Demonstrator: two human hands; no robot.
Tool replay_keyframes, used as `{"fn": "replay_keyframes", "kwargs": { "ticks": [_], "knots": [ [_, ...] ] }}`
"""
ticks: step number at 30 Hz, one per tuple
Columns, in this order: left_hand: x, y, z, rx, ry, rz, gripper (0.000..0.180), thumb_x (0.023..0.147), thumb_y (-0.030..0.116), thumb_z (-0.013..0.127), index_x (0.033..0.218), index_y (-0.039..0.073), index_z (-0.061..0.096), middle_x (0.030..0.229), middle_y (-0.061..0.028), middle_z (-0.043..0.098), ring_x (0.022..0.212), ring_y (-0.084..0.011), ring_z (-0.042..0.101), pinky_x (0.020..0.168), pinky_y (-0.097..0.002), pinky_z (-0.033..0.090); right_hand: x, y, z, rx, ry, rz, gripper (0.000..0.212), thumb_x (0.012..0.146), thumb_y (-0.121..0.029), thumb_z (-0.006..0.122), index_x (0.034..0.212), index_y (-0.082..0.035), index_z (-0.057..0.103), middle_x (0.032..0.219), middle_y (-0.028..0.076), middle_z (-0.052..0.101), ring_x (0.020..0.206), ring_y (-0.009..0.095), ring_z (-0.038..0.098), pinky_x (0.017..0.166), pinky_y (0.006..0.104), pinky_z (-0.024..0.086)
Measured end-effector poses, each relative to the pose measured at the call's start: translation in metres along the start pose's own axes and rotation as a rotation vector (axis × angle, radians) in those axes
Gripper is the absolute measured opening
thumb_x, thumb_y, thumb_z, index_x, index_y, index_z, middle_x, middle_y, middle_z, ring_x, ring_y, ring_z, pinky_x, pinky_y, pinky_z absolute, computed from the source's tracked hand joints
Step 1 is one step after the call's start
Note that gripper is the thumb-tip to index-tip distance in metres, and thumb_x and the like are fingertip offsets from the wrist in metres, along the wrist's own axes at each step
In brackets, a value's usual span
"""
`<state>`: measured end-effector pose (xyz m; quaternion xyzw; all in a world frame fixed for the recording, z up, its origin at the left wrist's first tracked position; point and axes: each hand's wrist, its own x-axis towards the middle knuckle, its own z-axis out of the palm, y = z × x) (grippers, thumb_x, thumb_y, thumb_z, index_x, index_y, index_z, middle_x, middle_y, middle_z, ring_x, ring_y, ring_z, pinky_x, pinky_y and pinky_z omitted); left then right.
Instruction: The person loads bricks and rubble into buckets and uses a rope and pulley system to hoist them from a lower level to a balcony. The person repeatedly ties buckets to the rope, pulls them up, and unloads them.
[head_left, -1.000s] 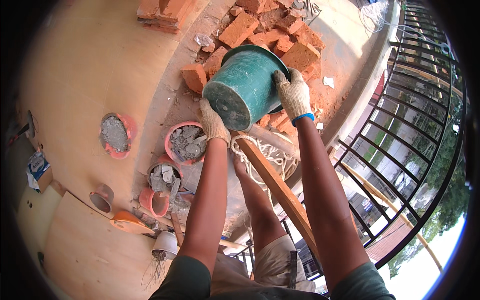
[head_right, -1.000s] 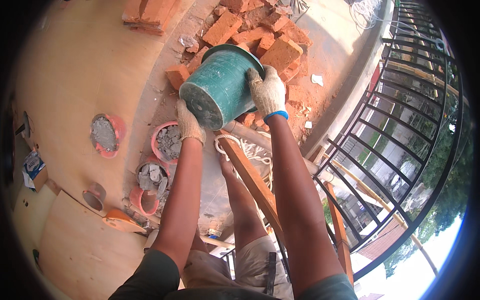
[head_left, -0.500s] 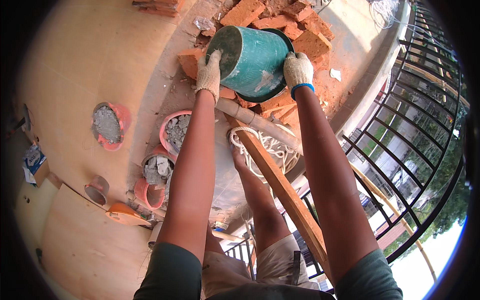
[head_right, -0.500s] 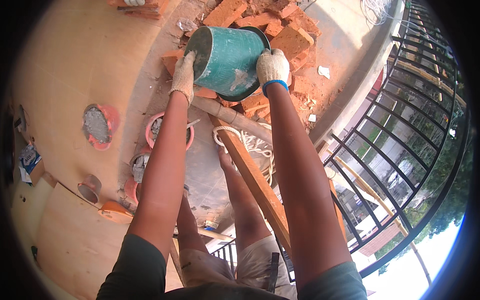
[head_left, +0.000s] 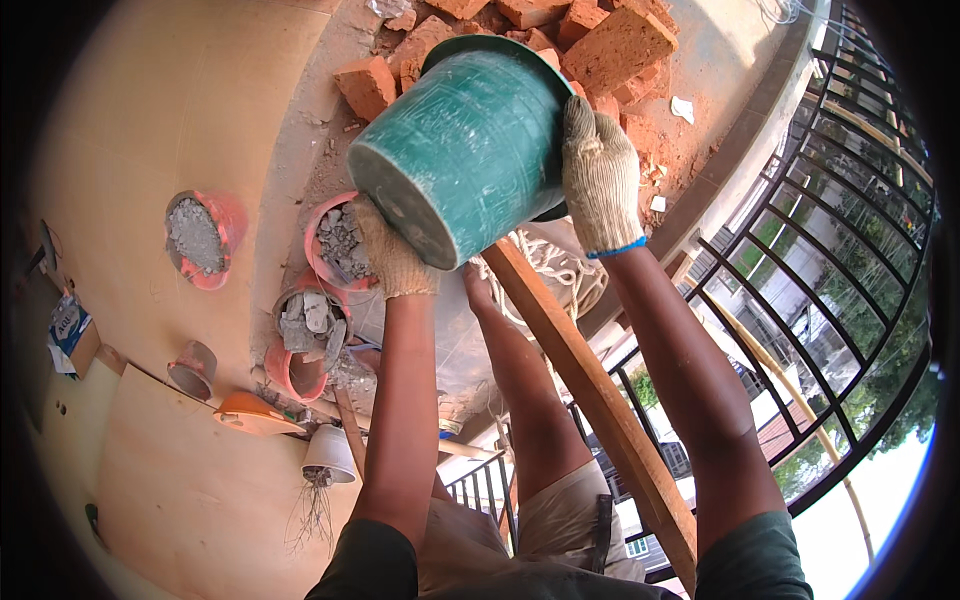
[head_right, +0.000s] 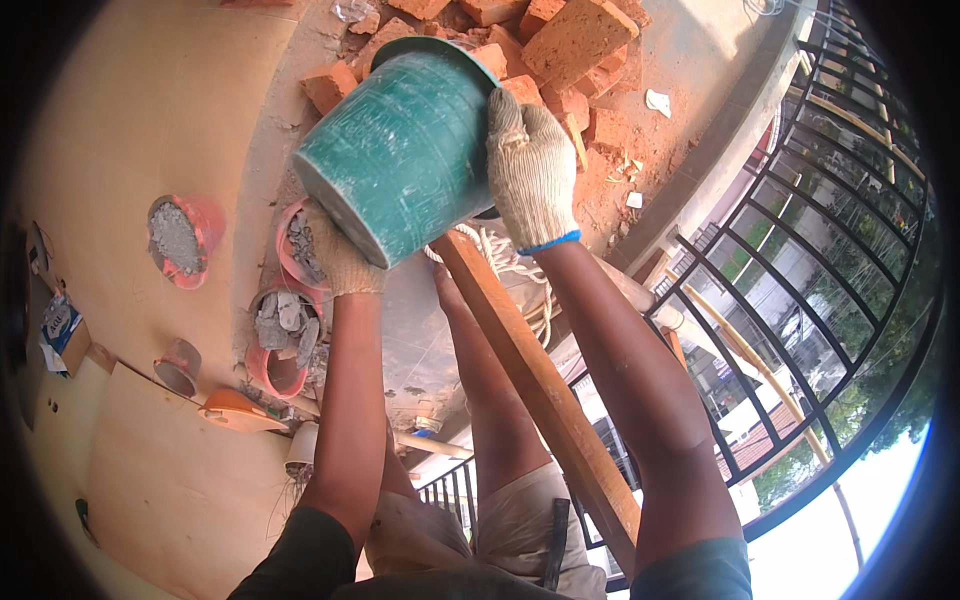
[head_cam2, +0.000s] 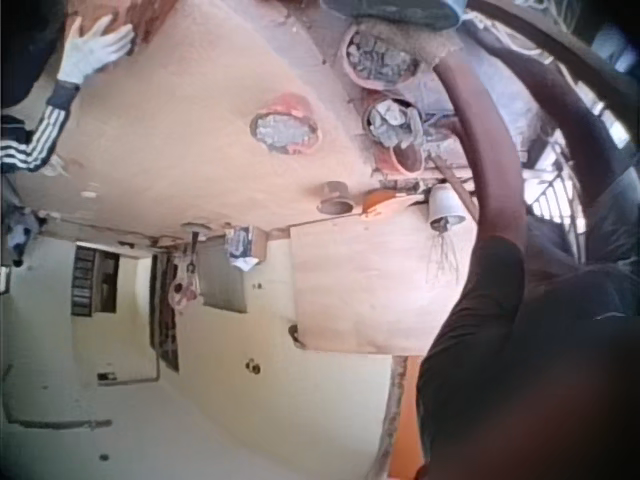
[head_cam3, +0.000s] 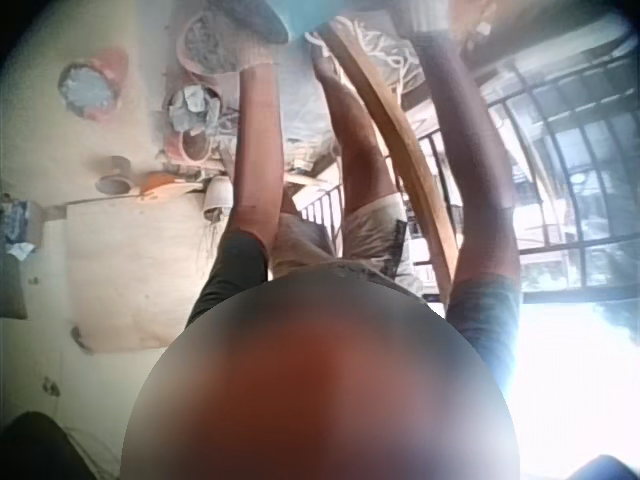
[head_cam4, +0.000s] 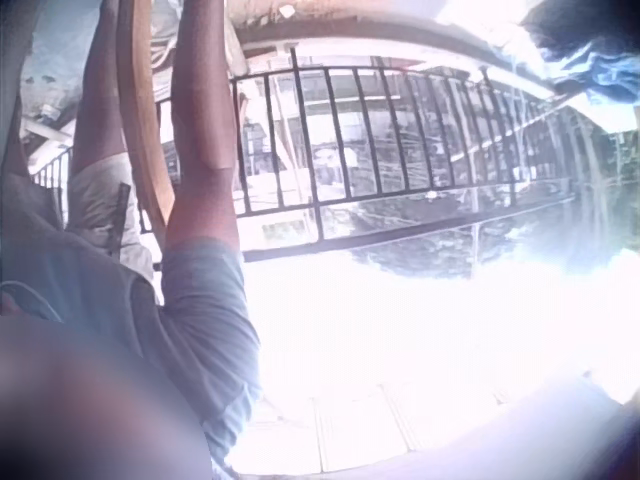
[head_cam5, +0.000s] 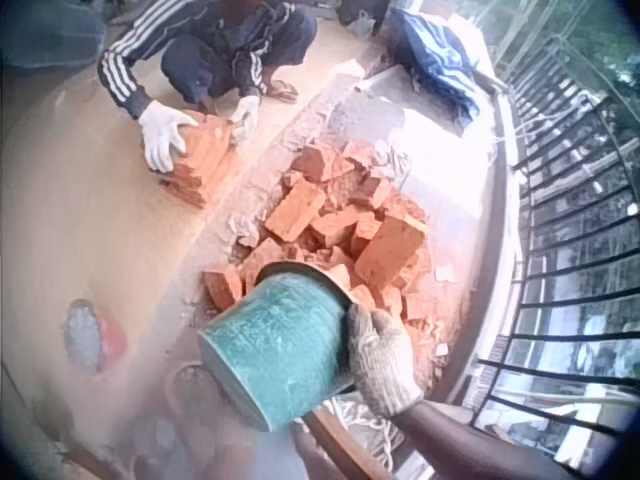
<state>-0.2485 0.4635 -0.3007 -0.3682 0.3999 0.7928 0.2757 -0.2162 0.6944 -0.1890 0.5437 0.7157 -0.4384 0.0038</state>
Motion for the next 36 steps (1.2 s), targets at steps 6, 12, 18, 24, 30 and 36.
{"fn": "replay_keyframes", "kwargs": {
  "ticks": [6, 12, 18, 24, 30, 36],
  "knots": [
    [-0.037, -0.005, 0.073, 0.042, 0.123, 0.179, 0.053, 0.107, 0.042, 0.057, 0.145, 0.009, 0.043, 0.141, -0.0116, 0.052, 0.126, -0.0269, 0.057, 0.106, -0.0459, 0.05, 0.043, 0.008, -0.004, -0.03, 0.34, -0.222, 0.057, 0.106, -0.052, 0.059, 0.095, 0.001, 0.076, 0.082, 0.019, 0.073, 0.076, 0.029, 0.067, 0.074, 0.0439, 0.052],
    [-0.064, -0.001, 0.132, 0.33, 0.112, 0.236, 0.046, 0.109, 0.038, 0.053, 0.138, 0.002, 0.054, 0.148, -0.0135, 0.054, 0.133, -0.027, 0.054, 0.116, -0.0406, 0.04, 0.093, 0.018, -0.038, 0.658, 0.198, 0.118, 0.048, 0.109, -0.045, 0.058, 0.106, 0.001, 0.072, 0.089, 0.008, 0.07, 0.076, 0.018, 0.062, 0.067, 0.0347, 0.051],
    [-0.133, 0.004, 0.094, 0.735, -0.257, 0.572, 0.063, 0.107, 0.028, 0.056, 0.158, -0.001, 0.034, 0.167, -0.0188, 0.035, 0.153, -0.0306, 0.038, 0.125, -0.0456, 0.031, 0.06, 0.006, -0.006, 0.14, 0.018, -0.041, 0.046, 0.109, -0.041, 0.058, 0.114, 0.002, 0.074, 0.088, 0.013, 0.074, 0.077, 0.023, 0.066, 0.073, 0.0414, 0.052],
    [-0.032, 0.086, 0.089, 0.952, 0.239, 0.723, 0.079, 0.107, 0.049, 0.053, 0.162, -0.002, 0.028, 0.171, -0.0325, 0.015, 0.159, -0.0443, 0.019, 0.127, -0.053, 0.025, -0.021, 0.007, 0.082, -0.264, -0.167, -0.334, 0.048, 0.099, -0.044, 0.069, 0.089, 0.003, 0.066, 0.087, 0.029, 0.067, 0.089, 0.051, 0.064, 0.078, 0.0556, 0.05],
    [0.059, 0.102, 0.095, 1.674, -0.018, 0.796, 0.072, 0.096, 0.058, 0.064, 0.154, 0.016, 0.053, 0.165, -0.0271, 0.035, 0.148, -0.0522, 0.035, 0.119, -0.0563, 0.036, -0.026, -0.014, 0.093, -0.219, -0.226, -0.366, 0.04, 0.099, -0.038, 0.071, 0.1, 0.002, 0.07, 0.089, 0.029, 0.067, 0.09, 0.05, 0.065, 0.077, 0.0526, 0.052],
    [0.028, 0.069, 0.111, 1.765, 0.046, 0.917, 0.072, 0.088, 0.055, 0.072, 0.148, 0.016, 0.059, 0.161, -0.0227, 0.042, 0.138, -0.0505, 0.044, 0.115, -0.0583, 0.04, 0.032, 0.007, 0.039, 0.052, -0.024, -0.233, 0.055, 0.104, -0.051, 0.061, 0.115, 0.001, 0.072, 0.103, 0.022, 0.077, 0.096, 0.033, 0.075, 0.085, 0.0452, 0.057]
  ]
}}
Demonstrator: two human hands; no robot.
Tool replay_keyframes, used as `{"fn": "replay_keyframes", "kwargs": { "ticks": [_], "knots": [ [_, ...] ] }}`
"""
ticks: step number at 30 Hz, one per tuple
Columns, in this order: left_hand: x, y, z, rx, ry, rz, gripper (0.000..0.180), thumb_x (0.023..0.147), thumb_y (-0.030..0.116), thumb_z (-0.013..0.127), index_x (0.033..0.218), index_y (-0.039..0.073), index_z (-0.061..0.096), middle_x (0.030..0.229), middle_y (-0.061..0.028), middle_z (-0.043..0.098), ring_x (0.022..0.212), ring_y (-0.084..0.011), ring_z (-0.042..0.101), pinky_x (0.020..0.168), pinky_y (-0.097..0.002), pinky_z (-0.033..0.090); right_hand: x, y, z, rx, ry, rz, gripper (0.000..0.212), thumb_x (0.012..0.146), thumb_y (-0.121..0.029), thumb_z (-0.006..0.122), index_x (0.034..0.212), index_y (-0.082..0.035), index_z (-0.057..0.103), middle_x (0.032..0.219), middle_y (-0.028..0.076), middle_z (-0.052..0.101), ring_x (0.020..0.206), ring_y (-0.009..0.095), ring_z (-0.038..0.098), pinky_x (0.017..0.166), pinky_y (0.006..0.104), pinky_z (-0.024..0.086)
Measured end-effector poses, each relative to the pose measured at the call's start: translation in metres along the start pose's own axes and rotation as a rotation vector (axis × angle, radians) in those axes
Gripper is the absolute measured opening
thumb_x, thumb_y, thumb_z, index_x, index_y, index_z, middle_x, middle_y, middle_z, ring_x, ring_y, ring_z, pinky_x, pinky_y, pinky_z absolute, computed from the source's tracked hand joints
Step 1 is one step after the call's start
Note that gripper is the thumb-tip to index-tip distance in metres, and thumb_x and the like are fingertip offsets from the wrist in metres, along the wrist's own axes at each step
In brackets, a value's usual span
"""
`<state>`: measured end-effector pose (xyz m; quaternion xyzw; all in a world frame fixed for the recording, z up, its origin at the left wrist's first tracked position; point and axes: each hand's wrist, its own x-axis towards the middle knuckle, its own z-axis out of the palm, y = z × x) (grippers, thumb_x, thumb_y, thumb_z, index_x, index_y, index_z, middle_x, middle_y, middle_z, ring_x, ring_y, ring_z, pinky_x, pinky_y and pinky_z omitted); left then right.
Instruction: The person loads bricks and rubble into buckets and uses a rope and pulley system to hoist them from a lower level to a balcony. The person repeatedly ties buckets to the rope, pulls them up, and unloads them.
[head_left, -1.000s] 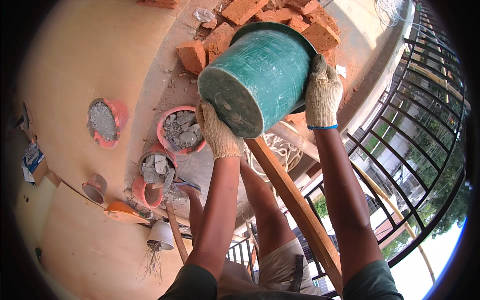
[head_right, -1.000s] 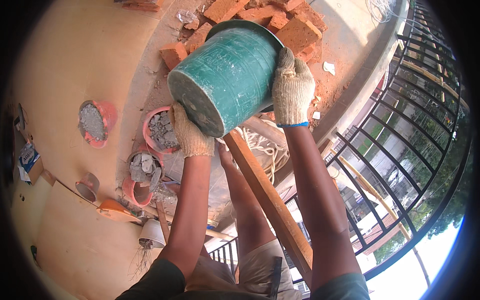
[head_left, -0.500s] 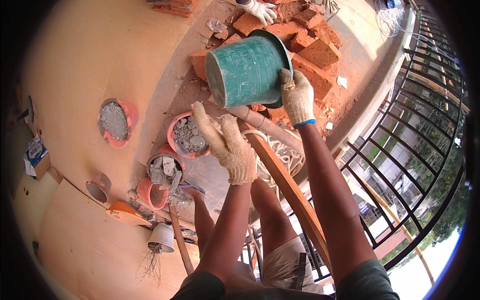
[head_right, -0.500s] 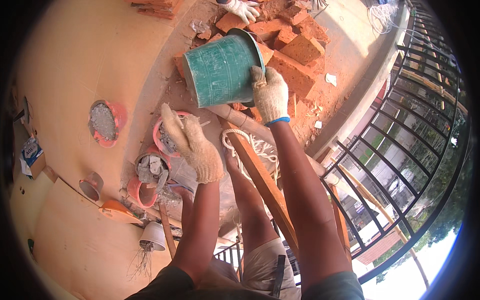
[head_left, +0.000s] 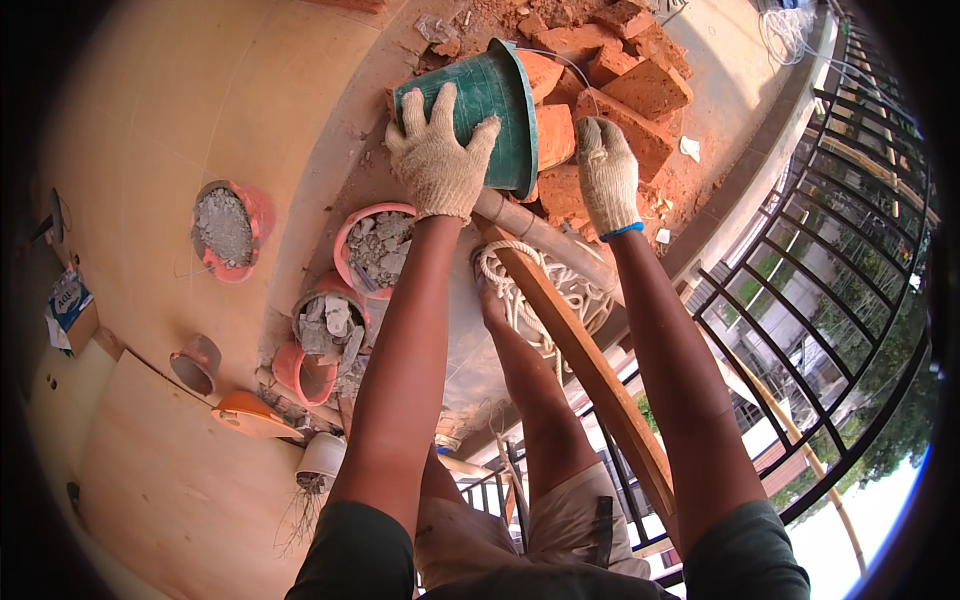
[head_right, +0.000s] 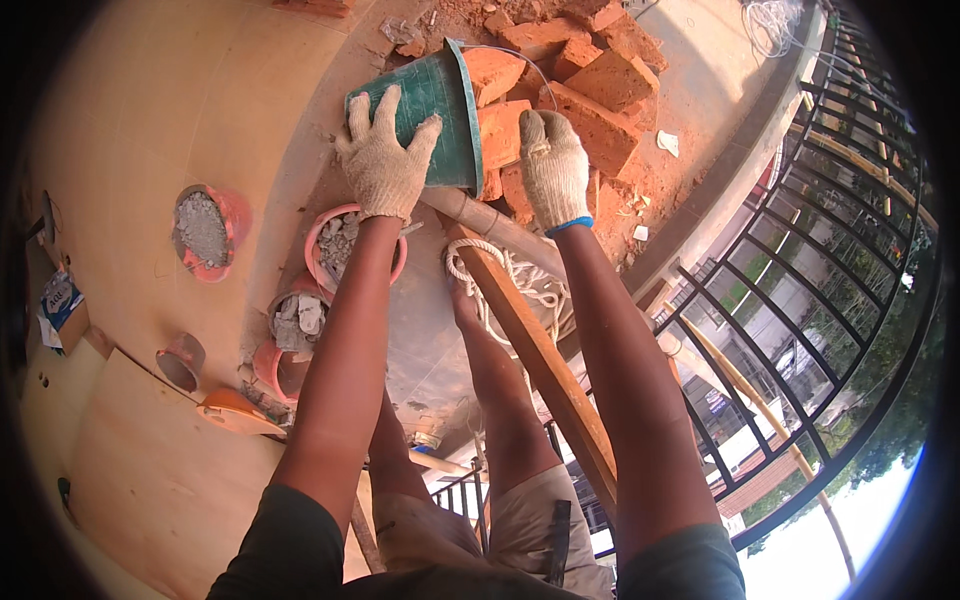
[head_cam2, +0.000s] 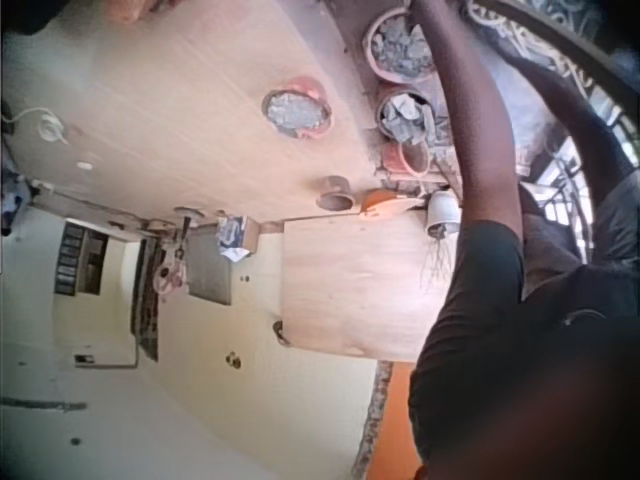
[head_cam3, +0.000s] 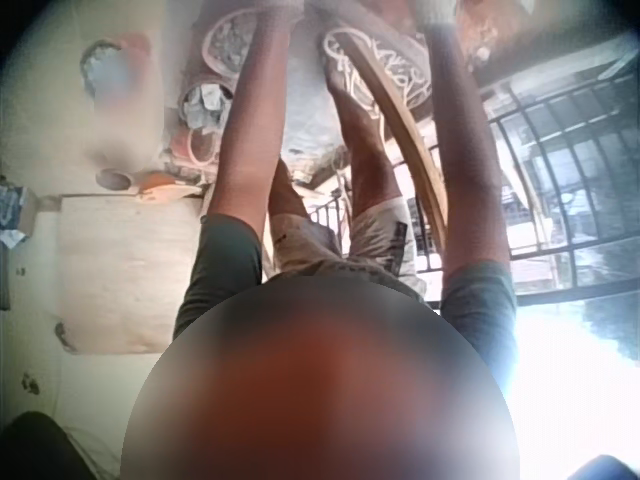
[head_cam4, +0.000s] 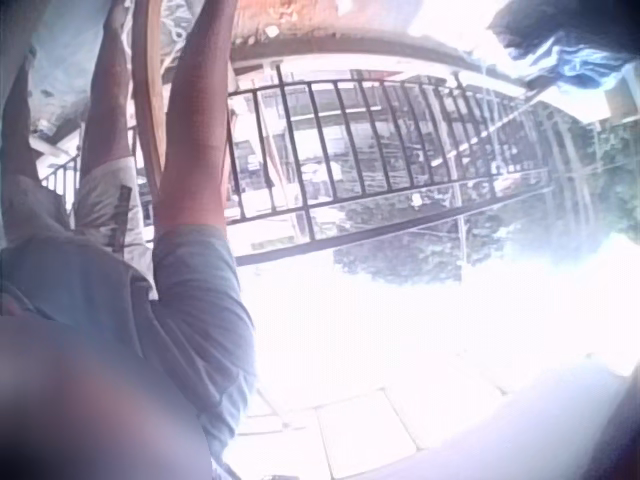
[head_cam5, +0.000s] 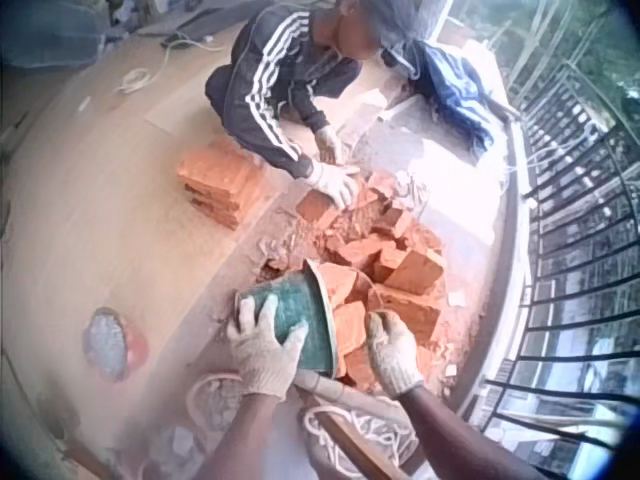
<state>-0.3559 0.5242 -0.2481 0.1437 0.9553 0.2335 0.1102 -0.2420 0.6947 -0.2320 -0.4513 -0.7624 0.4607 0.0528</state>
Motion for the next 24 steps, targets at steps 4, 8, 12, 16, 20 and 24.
{"fn": "replay_keyframes", "kwargs": {
  "ticks": [4, 8, 12, 16, 20, 24],
  "knots": [
    [-0.009, 0.018, -0.002, 0.092, -0.024, 0.089, 0.063, 0.093, 0.045, 0.068, 0.147, 0.014, 0.059, 0.162, -0.0225, 0.039, 0.138, -0.0493, 0.045, 0.118, -0.059, 0.037, 0.008, -0.028, 0.044, -0.145, -0.123, -0.01, 0.057, 0.105, -0.052, 0.056, 0.115, 0.002, 0.07, 0.1, 0.027, 0.075, 0.098, 0.043, 0.073, 0.086, 0.0491, 0.055],
    [-0.013, -0.003, -0.006, -0.462, 0.091, -0.048, 0.07, 0.104, 0.035, 0.057, 0.162, 0.005, 0.033, 0.167, -0.0234, 0.031, 0.148, -0.0411, 0.04, 0.123, -0.0509, 0.033, 0.018, -0.054, 0.064, -0.18, 0.093, 0.175, 0.06, 0.107, -0.053, 0.051, 0.101, 0.003, 0.072, 0.095, 0.03, 0.073, 0.098, 0.049, 0.069, 0.084, 0.0542, 0.053],
    [-0.082, -0.041, -0.063, -0.842, 0.104, -0.295, 0.074, 0.11, 0.032, 0.048, 0.168, 0.001, 0.015, 0.17, -0.0222, 0.027, 0.152, -0.0324, 0.036, 0.124, -0.0431, 0.031, 0.023, -0.059, 0.009, -0.201, 0.065, 0.104, 0.063, 0.105, -0.056, 0.056, 0.096, 0.003, 0.075, 0.087, 0.028, 0.071, 0.087, 0.043, 0.07, 0.083, 0.0496, 0.052],
    [-0.211, -0.15, -0.096, -0.617, -0.073, -0.482, 0.051, 0.109, 0.026, 0.051, 0.153, 0.0, 0.048, 0.154, -0.0235, 0.051, 0.14, -0.0358, 0.053, 0.116, -0.0439, 0.042, 0.056, -0.065, -0.117, 0.209, -0.035, 0.248, 0.06, 0.107, -0.052, 0.059, 0.132, 0.001, 0.068, 0.111, 0.015, 0.076, 0.095, 0.023, 0.07, 0.087, 0.0364, 0.055],
    [-0.353, -0.21, -0.129, -0.463, -0.426, -0.706, 0.041, 0.105, 0.026, 0.056, 0.137, 0.0, 0.062, 0.128, -0.0216, 0.07, 0.119, -0.0354, 0.067, 0.103, -0.0426, 0.05, 0.099, -0.015, -0.205, 0.042, -0.11, 0.217, 0.057, 0.108, -0.049, 0.057, 0.133, 0.002, 0.067, 0.112, 0.015, 0.075, 0.096, 0.022, 0.069, 0.088, 0.0362, 0.055],
    [-0.437, -0.205, -0.186, -0.527, -0.504, -0.846, 0.039, 0.105, 0.03, 0.059, 0.131, 0.001, 0.067, 0.12, -0.0193, 0.073, 0.112, -0.0324, 0.07, 0.098, -0.0392, 0.053, 0.103, -0.007, -0.217, -0.321, -0.129, 0.037, 0.055, 0.108, -0.046, 0.056, 0.133, 0.002, 0.065, 0.113, 0.016, 0.074, 0.096, 0.021, 0.069, 0.088, 0.0361, 0.055]
  ]
}}
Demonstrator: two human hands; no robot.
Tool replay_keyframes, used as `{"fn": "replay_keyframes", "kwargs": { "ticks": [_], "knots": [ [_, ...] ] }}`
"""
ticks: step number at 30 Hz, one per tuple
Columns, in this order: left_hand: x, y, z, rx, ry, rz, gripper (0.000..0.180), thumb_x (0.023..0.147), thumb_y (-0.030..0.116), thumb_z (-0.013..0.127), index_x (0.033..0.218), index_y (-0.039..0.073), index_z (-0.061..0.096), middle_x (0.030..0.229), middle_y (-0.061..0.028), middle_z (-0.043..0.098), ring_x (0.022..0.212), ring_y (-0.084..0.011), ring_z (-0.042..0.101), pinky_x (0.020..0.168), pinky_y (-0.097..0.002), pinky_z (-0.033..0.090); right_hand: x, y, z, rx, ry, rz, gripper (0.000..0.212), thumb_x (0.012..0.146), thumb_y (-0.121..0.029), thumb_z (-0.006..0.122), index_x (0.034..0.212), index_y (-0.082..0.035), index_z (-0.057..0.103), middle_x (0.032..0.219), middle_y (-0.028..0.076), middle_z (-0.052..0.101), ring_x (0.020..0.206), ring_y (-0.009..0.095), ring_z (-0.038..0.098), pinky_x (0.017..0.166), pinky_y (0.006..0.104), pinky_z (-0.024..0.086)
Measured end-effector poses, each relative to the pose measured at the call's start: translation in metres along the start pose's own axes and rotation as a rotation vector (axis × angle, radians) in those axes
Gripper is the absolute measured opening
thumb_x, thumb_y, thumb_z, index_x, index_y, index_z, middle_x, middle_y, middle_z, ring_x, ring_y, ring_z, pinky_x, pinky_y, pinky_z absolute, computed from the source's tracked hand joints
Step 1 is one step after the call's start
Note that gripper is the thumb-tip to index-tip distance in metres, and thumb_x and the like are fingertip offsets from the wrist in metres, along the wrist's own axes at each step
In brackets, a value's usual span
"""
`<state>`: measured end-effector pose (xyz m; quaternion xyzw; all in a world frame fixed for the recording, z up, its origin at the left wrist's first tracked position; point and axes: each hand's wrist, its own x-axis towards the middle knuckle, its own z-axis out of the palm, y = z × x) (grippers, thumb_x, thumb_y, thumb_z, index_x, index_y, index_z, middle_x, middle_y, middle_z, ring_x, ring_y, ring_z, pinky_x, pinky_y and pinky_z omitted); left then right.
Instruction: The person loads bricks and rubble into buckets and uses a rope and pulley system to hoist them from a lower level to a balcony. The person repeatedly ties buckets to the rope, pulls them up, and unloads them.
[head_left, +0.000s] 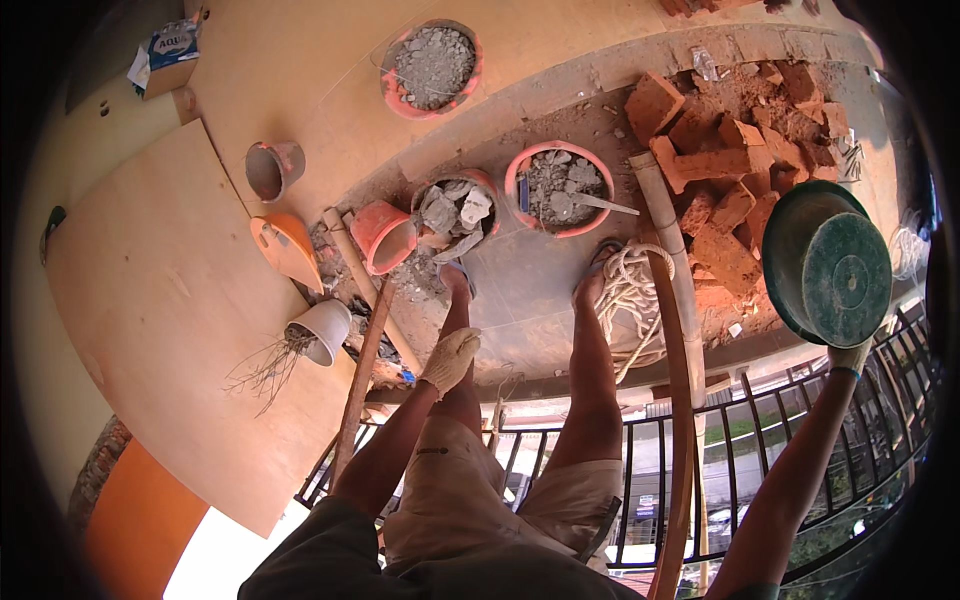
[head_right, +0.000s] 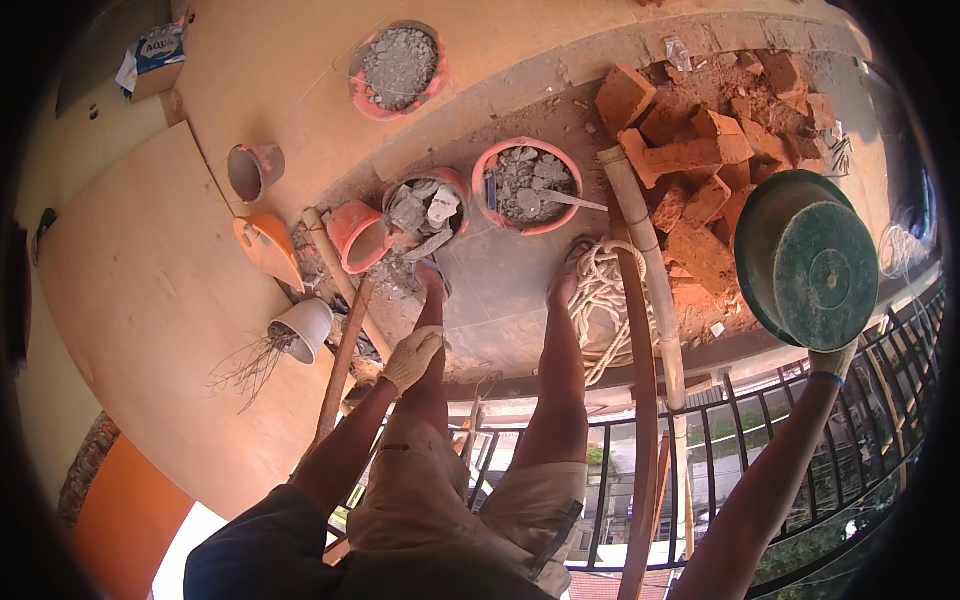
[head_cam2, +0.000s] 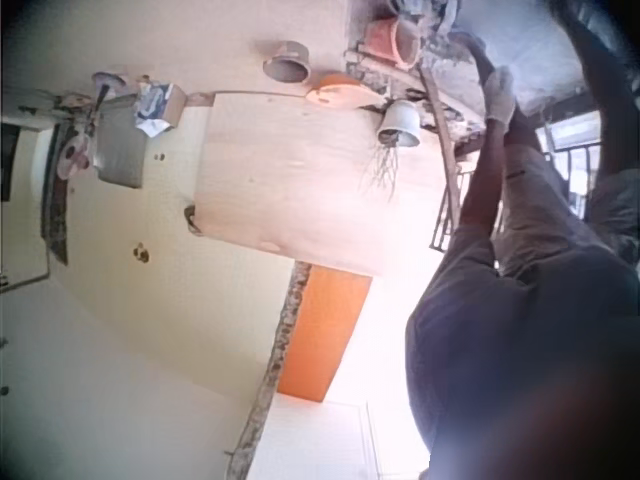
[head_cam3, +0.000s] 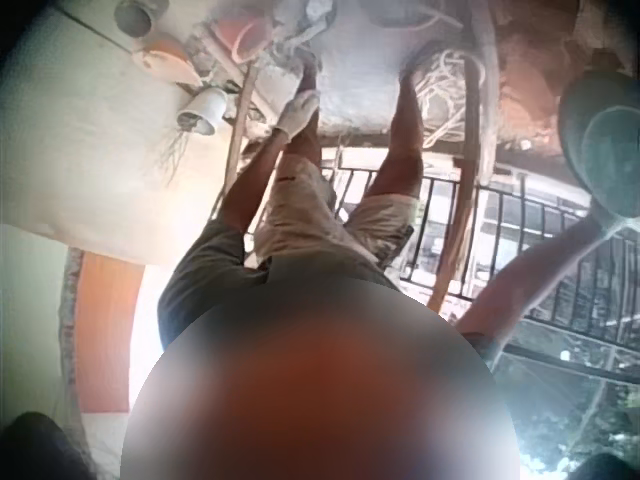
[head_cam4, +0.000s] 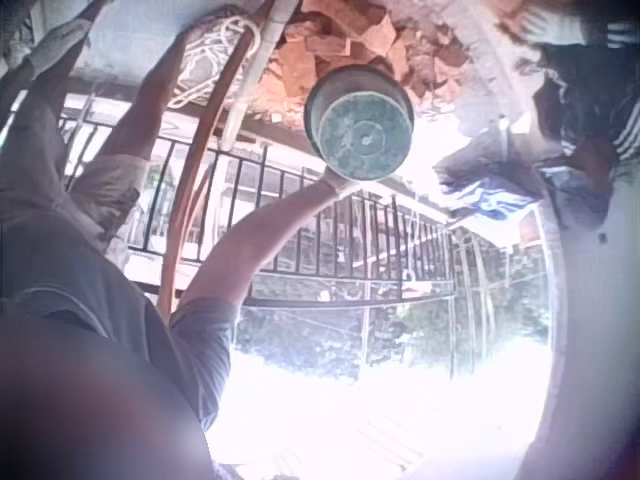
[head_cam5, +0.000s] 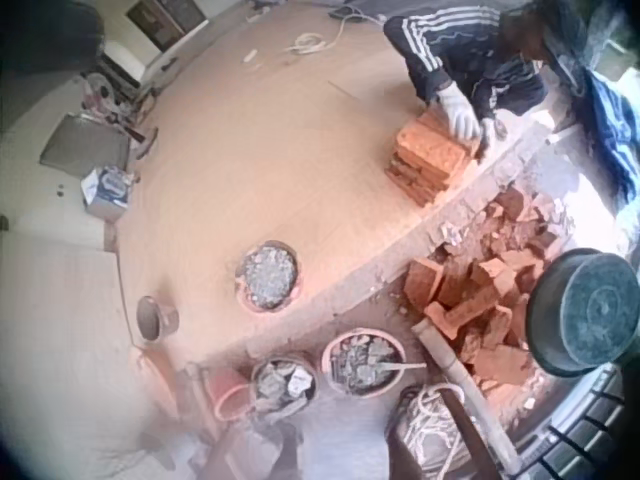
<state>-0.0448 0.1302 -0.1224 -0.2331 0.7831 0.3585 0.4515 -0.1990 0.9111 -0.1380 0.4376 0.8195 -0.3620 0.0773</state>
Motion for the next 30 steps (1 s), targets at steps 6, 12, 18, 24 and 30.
{"fn": "replay_keyframes", "kwargs": {
  "ticks": [6, 12, 18, 24, 30],
  "knots": [
    [-0.053, -0.074, -0.007, -0.233, 0.251, -0.003, 0.039, 0.103, 0.026, 0.064, 0.132, 0.001, 0.066, 0.13, -0.0191, 0.067, 0.117, -0.0317, 0.067, 0.1, -0.0394, 0.053, -0.078, -0.143, 0.117, -0.149, -0.287, -0.423, 0.051, 0.11, -0.041, 0.055, 0.134, 0.003, 0.063, 0.115, 0.016, 0.072, 0.098, 0.019, 0.068, 0.09, 0.0358, 0.055],
    [0.048, -0.137, -0.081, 0.115, 0.556, -0.046, 0.072, 0.086, 0.033, 0.081, 0.147, 0.008, 0.054, 0.148, -0.0169, 0.055, 0.132, -0.0404, 0.056, 0.107, -0.0524, 0.049, -0.281, -0.308, 0.285, -0.327, -1.08, -0.49, 0.049, 0.104, -0.044, 0.064, 0.107, 0.004, 0.069, 0.09, 0.008, 0.069, 0.077, 0.016, 0.059, 0.069, 0.0372, 0.051],
    [0.229, -0.243, -0.178, 0.56, 0.707, -0.48, 0.056, 0.079, 0.046, 0.085, 0.123, 0.014, 0.07, 0.137, -0.0105, 0.055, 0.127, -0.0376, 0.052, 0.101, -0.0548, 0.047, -0.455, -0.362, 0.402, -0.379, -1.168, -1.131, 0.021, 0.085, -0.013, 0.072, 0.102, -0.001, 0.069, 0.084, 0.013, 0.064, 0.073, 0.03, 0.065, 0.067, 0.0412, 0.052],
    [0.207, -0.346, -0.244, 0.411, 0.921, -0.014, 0.024, 0.085, 0.031, 0.08, 0.095, 0.009, 0.077, 0.121, -0.0118, 0.068, 0.113, -0.0302, 0.064, 0.089, -0.0462, 0.054, -0.533, -0.408, 0.587, -0.372, -0.727, -1.464, 0.024, 0.088, -0.005, 0.074, 0.112, -0.003, 0.069, 0.102, 0.017, 0.068, 0.09, 0.038, 0.068, 0.078, 0.0456, 0.057],
    [0.092, -0.387, -0.304, -1.426, 0.62, -0.106, 0.024, 0.1, 0.021, 0.074, 0.115, 0.002, 0.075, 0.104, -0.0029, 0.075, 0.09, -0.0131, 0.069, 0.08, -0.031, 0.054, -0.504, -0.381, 0.813, -1.03, -0.579, -1.373, 0.029, 0.082, -0.015, 0.073, 0.111, -0.011, 0.074, 0.11, 0.016, 0.072, 0.106, 0.04, 0.067, 0.091, 0.0498, 0.056]
  ]
}}
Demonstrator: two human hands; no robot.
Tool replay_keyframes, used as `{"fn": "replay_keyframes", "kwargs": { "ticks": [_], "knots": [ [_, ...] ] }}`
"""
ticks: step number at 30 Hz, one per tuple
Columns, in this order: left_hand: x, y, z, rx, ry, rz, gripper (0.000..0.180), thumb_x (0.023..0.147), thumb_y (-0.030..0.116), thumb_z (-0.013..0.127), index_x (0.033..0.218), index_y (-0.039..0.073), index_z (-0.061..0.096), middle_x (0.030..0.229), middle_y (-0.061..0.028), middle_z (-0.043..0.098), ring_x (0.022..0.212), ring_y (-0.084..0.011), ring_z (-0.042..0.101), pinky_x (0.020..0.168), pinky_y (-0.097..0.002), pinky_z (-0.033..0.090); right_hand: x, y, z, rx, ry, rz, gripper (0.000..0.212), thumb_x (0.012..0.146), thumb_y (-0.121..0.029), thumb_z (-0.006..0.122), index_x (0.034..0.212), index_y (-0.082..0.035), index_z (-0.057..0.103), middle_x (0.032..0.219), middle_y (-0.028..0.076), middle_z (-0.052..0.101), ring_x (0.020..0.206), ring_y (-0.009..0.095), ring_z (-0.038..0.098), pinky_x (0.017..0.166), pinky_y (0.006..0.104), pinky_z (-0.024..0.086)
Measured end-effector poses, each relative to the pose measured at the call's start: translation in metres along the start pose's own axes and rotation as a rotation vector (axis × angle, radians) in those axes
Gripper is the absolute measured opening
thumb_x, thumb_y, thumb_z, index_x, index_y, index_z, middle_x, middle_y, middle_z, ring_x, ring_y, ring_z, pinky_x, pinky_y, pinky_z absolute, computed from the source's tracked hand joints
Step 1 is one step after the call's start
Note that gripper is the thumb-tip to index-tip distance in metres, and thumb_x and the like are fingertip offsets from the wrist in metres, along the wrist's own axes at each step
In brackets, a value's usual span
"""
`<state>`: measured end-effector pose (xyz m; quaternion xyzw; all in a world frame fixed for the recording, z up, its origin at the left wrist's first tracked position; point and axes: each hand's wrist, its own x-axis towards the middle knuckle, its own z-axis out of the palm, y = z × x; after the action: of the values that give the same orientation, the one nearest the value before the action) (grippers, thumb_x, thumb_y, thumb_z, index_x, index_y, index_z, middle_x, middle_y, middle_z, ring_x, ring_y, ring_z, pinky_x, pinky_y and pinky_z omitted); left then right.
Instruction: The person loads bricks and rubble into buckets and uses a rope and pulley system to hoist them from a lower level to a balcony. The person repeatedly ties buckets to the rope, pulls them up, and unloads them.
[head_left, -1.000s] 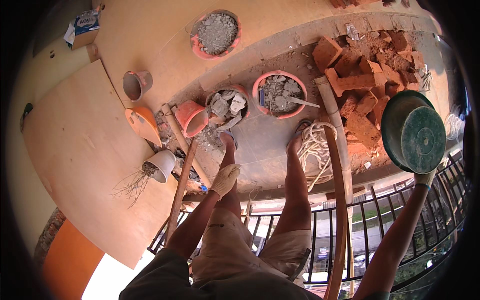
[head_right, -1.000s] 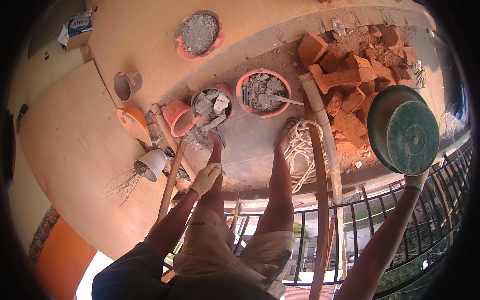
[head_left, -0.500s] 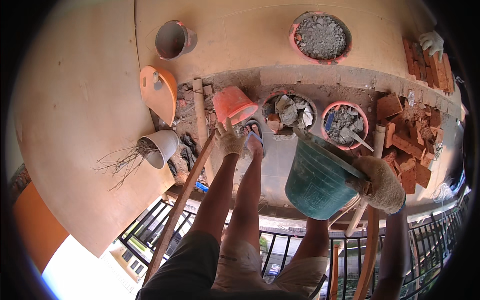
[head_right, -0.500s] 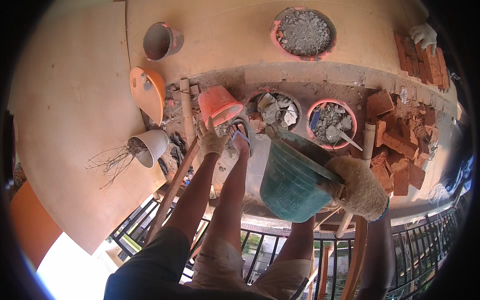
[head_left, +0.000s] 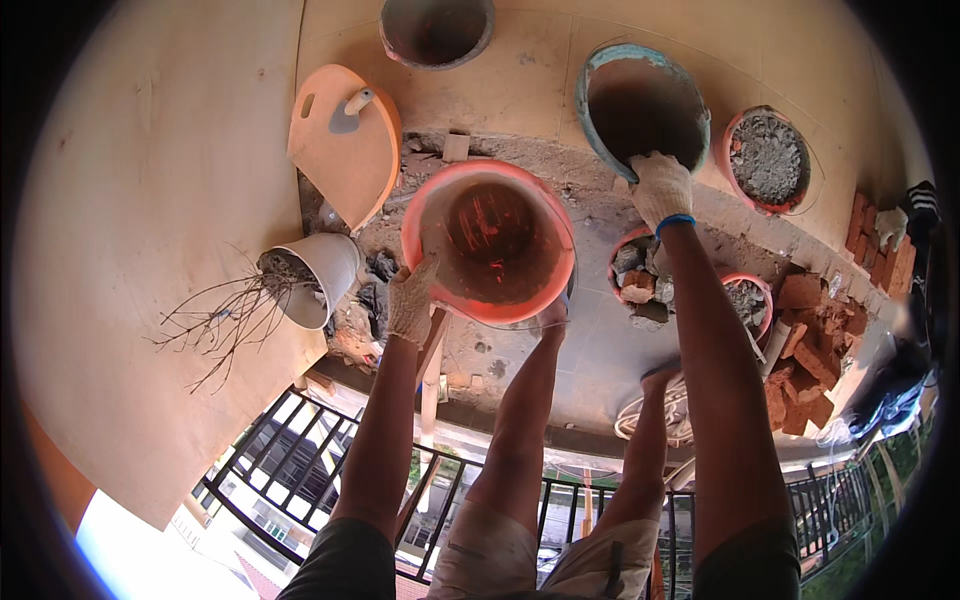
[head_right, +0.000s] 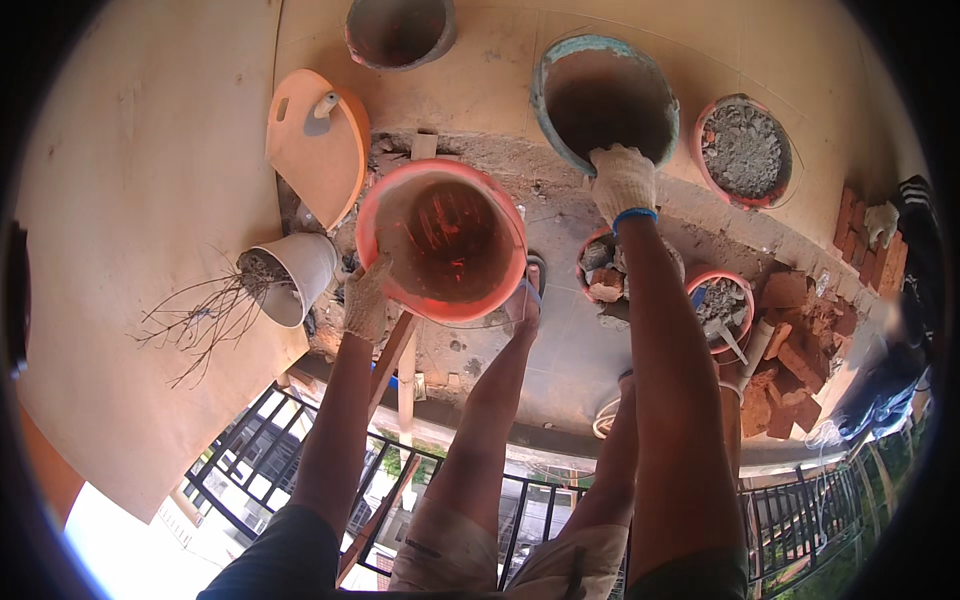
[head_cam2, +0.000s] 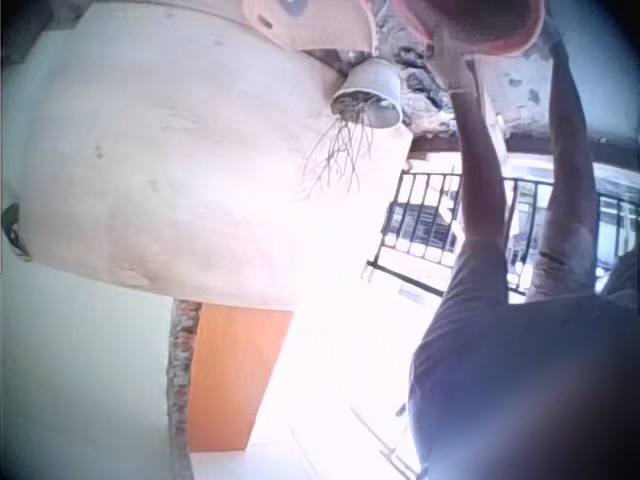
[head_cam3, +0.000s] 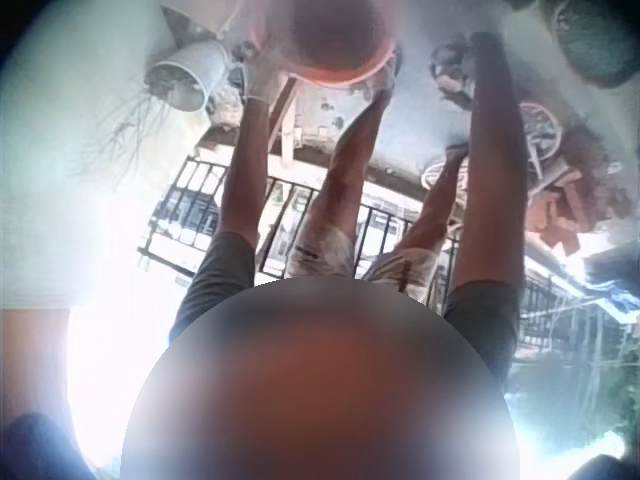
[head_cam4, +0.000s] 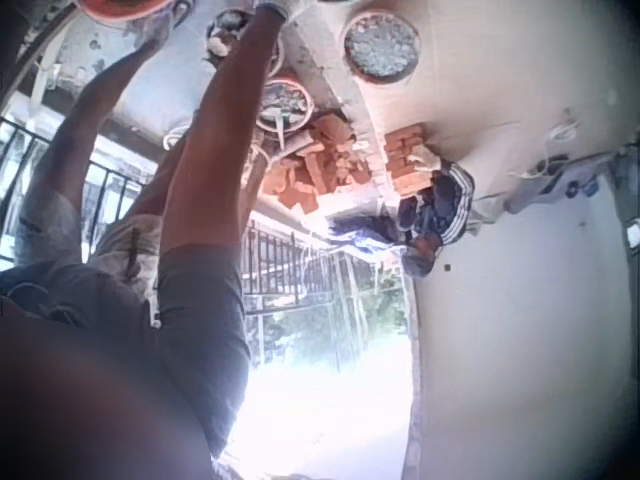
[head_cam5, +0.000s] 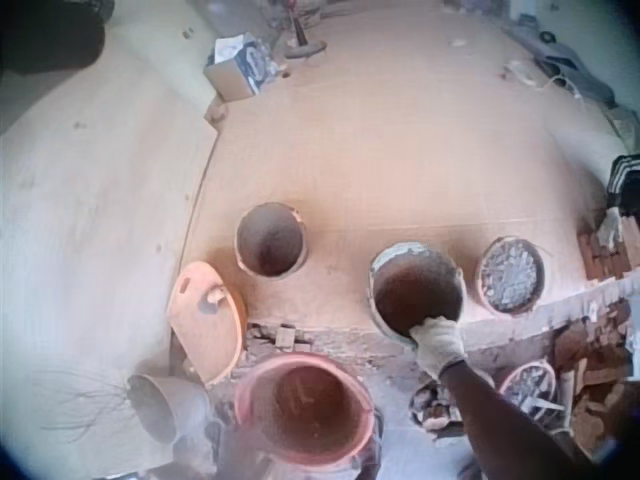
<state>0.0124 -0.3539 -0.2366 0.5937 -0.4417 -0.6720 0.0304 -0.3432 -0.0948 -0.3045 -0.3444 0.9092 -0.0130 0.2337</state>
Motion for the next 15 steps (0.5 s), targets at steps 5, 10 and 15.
{"fn": "replay_keyframes", "kwargs": {
  "ticks": [5, 10, 15],
  "knots": [
    [-0.048, 0.061, 0.037, -0.215, -0.14, 0.056, 0.028, 0.102, 0.018, 0.072, 0.125, 0.002, 0.07, 0.117, -0.0032, 0.072, 0.099, -0.0112, 0.066, 0.086, -0.0307, 0.052, -0.004, -0.078, 0.002, -0.065, 0.137, 0.115, 0.022, 0.093, -0.023, 0.063, 0.11, -0.019, 0.077, 0.115, 0.012, 0.073, 0.118, 0.033, 0.065, 0.109, 0.0476, 0.044],
    [-0.012, 0.071, 0.165, -0.04, -0.242, 0.055, 0.031, 0.098, 0.029, 0.078, 0.112, 0.002, 0.072, 0.104, 0.0007, 0.07, 0.093, -0.008, 0.06, 0.079, -0.0298, 0.047, -0.094, -0.066, 0.021, 0.592, 0.031, 0.354, 0.032, 0.1, -0.029, 0.063, 0.123, -0.009, 0.071, 0.119, 0.017, 0.073, 0.115, 0.036, 0.068, 0.101, 0.0462, 0.05],
    [0.056, 0.014, 0.241, 0.604, -0.257, 0.091, 0.053, 0.102, 0.042, 0.07, 0.132, 0.0, 0.062, 0.115, -0.0139, 0.07, 0.103, -0.0176, 0.064, 0.084, -0.0365, 0.053, -0.19, -0.042, 0.026, 0.898, 0.094, 0.393, 0.03, 0.101, -0.026, 0.066, 0.117, -0.001, 0.072, 0.101, 0.022, 0.075, 0.093, 0.038, 0.073, 0.083, 0.0441, 0.057]
  ]
}}
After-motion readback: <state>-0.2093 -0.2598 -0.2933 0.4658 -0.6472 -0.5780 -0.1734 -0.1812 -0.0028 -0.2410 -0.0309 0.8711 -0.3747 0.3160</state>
